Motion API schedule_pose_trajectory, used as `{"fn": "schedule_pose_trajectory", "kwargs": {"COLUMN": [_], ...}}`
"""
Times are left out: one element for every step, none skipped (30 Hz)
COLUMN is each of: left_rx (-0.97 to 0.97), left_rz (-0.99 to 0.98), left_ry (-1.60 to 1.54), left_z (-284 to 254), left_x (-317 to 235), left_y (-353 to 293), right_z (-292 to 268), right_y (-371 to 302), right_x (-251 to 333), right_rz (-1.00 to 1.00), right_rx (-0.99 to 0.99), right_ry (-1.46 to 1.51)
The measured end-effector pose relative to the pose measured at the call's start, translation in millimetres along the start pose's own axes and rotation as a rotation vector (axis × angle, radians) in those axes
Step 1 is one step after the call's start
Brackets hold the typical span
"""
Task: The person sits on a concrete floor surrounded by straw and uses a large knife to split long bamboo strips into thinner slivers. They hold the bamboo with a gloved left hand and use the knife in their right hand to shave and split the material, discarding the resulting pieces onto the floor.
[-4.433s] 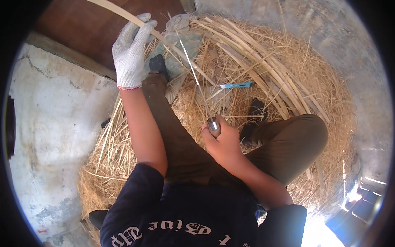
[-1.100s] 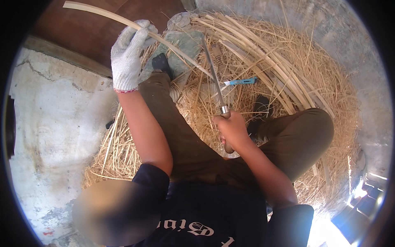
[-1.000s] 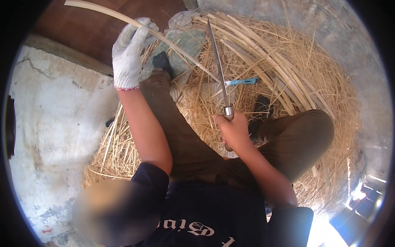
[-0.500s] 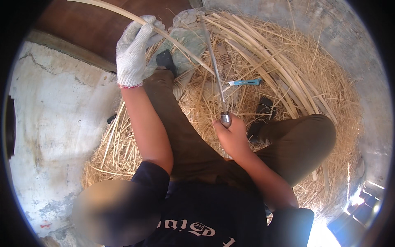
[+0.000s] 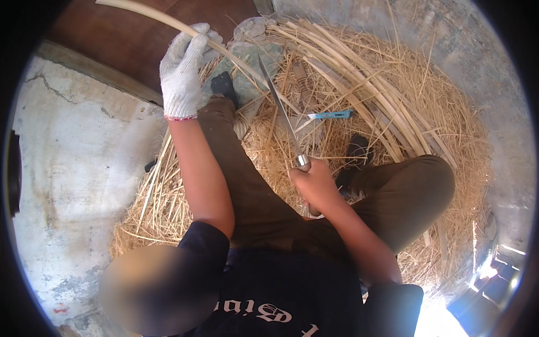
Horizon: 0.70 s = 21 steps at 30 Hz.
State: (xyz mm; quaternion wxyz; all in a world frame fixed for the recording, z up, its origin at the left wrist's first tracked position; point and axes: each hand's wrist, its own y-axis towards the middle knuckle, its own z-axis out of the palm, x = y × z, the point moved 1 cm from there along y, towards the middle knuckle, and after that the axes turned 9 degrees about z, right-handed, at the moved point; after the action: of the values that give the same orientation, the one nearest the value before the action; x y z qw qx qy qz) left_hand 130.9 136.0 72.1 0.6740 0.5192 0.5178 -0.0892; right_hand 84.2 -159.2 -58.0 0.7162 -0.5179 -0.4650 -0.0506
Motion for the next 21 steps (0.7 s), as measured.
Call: {"fn": "schedule_pose_trajectory", "kwargs": {"left_rx": [-0.004, -0.008, -0.013, -0.015, -0.018, -0.021, -0.016, -0.011, -0.006, -0.005, -0.003, -0.001, -0.004, -0.006, -0.009, -0.005, -0.002, 0.001, -0.004, -0.009, -0.014], "left_rz": [0.006, 0.012, 0.017, 0.007, -0.004, -0.014, -0.006, 0.002, 0.010, 0.016, 0.021, 0.026, 0.033, 0.040, 0.046, 0.059, 0.072, 0.084, 0.070, 0.056, 0.041], "left_ry": [-0.017, -0.033, -0.049, -0.062, -0.075, -0.087, -0.092, -0.097, -0.103, -0.072, -0.041, -0.011, -0.011, -0.010, -0.010, -0.008, -0.006, -0.004, -0.013, -0.022, -0.031], "left_z": [-1, -4, -5, -2, 1, 4, 6, 7, 7, 7, 7, 7, 8, 7, 8, 6, 4, 2, 3, 6, 7], "left_x": [2, 3, 5, 2, -1, -4, -3, -1, 0, 0, 0, -1, -1, -1, -1, 1, 3, 5, 4, 4, 3], "left_y": [0, 0, -1, -1, -2, -3, -2, -1, -1, 0, 0, 0, -1, -1, -1, 0, 1, 2, 2, 2, 3], "right_z": [1, 2, 3, 4, 4, 4, 6, 6, 3, -1, -3, -2, 1, 3, 3, 7, 9, 10, 12, 12, 8], "right_y": [-2, -3, -3, -2, -1, 0, 0, 0, 2, 0, -1, 4, 8, 9, 6, -4, -10, -8, -4, -2, 1], "right_x": [4, 6, 6, 7, 7, 2, -3, -4, -3, 1, 3, 0, -3, -6, -8, 2, 7, 3, -2, -3, -3], "right_rz": [-0.059, -0.117, -0.177, -0.240, -0.304, -0.319, -0.341, -0.362, -0.230, -0.096, 0.037, -0.064, -0.160, -0.254, -0.312, -0.373, -0.435, -0.423, -0.412, -0.401, -0.251], "right_rx": [-0.088, -0.175, -0.213, -0.250, -0.286, -0.295, -0.301, -0.306, -0.217, -0.128, -0.040, -0.094, -0.156, -0.219, -0.268, -0.308, -0.347, -0.323, -0.304, -0.284, -0.222], "right_ry": [-0.079, -0.159, -0.130, -0.103, -0.077, -0.043, -0.004, 0.036, 0.010, -0.015, -0.040, -0.108, -0.177, -0.247, -0.259, -0.280, -0.301, -0.249, -0.192, -0.135, -0.141]}}
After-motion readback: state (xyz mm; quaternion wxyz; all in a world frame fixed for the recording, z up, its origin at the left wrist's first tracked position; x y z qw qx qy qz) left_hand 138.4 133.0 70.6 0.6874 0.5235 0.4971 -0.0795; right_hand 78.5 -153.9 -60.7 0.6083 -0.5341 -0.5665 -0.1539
